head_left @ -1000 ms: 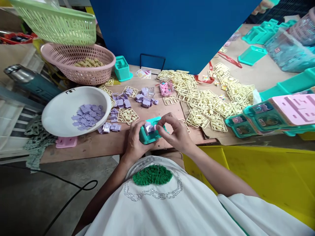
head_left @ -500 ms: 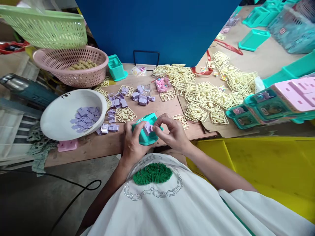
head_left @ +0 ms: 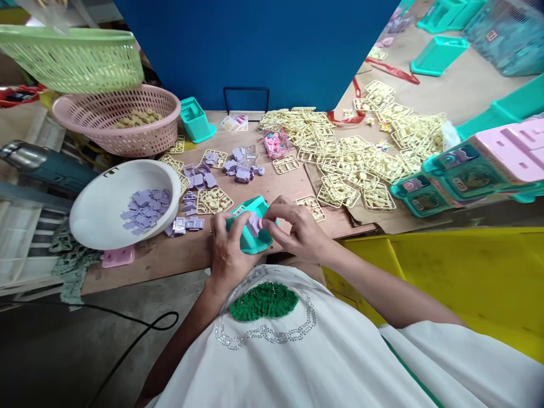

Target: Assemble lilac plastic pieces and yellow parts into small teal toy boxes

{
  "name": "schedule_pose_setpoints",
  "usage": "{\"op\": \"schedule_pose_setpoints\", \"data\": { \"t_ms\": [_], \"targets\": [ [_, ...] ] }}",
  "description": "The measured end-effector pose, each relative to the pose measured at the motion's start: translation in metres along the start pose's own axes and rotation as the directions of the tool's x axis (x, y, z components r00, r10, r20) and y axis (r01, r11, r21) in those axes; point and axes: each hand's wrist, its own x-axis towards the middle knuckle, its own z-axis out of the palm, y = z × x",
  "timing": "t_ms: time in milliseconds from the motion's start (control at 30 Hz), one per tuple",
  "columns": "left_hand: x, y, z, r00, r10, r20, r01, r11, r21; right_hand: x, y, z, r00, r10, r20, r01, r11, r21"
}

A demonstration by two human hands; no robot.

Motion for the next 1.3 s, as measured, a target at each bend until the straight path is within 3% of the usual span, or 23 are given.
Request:
{"op": "schedule_pose_setpoints", "data": {
  "t_ms": [133,300,600,767,967,1100,1167,1233,1300],
  "targets": [
    [-0.001,0.001,-0.001,1.000,-0.004,0.005,0.004,1.000,0.004,-0.002,0.006,0.002,0.996,0.084,-0.013,-0.082,0.990,0.112],
    [0.000,0.003,-0.002,1.000,0.002,0.007,-0.002,0.999,0.039,-0.001,0.004,0.002,0.992,0.125,0.008,-0.125,0.984,0.125],
    [-0.001,0.006,-0.001,1.000,0.017,-0.010,-0.017,0.997,0.080,0.007,-0.003,0.000,0.996,-0.004,0.085,0.005,1.000,-0.010],
    [-0.001,0.007,-0.004,0.999,-0.002,0.036,-0.002,0.995,0.101,0.007,0.005,-0.010,0.976,0.061,0.211,-0.078,0.994,0.075],
    [0.000,0.008,-0.006,0.997,-0.034,0.070,0.028,0.996,0.085,0.006,0.007,-0.015,0.989,-0.013,0.149,0.007,0.999,0.042],
    [-0.001,0.007,-0.007,0.995,-0.072,0.066,0.074,0.997,-0.033,0.005,0.010,-0.012,0.995,-0.005,0.099,-0.007,0.993,0.116],
    [-0.003,0.004,-0.007,0.987,-0.155,0.039,0.159,0.972,-0.171,0.003,0.011,-0.008,0.998,0.017,0.058,-0.026,0.989,0.146],
    [-0.005,-0.001,-0.007,0.955,-0.286,0.082,0.296,0.887,-0.354,0.001,0.011,-0.003,1.000,0.005,0.027,-0.009,0.985,0.171],
    [-0.005,-0.006,-0.009,0.899,-0.391,0.195,0.435,0.751,-0.497,-0.001,0.008,0.003,0.999,-0.046,0.009,0.044,0.981,0.189]
  ]
}}
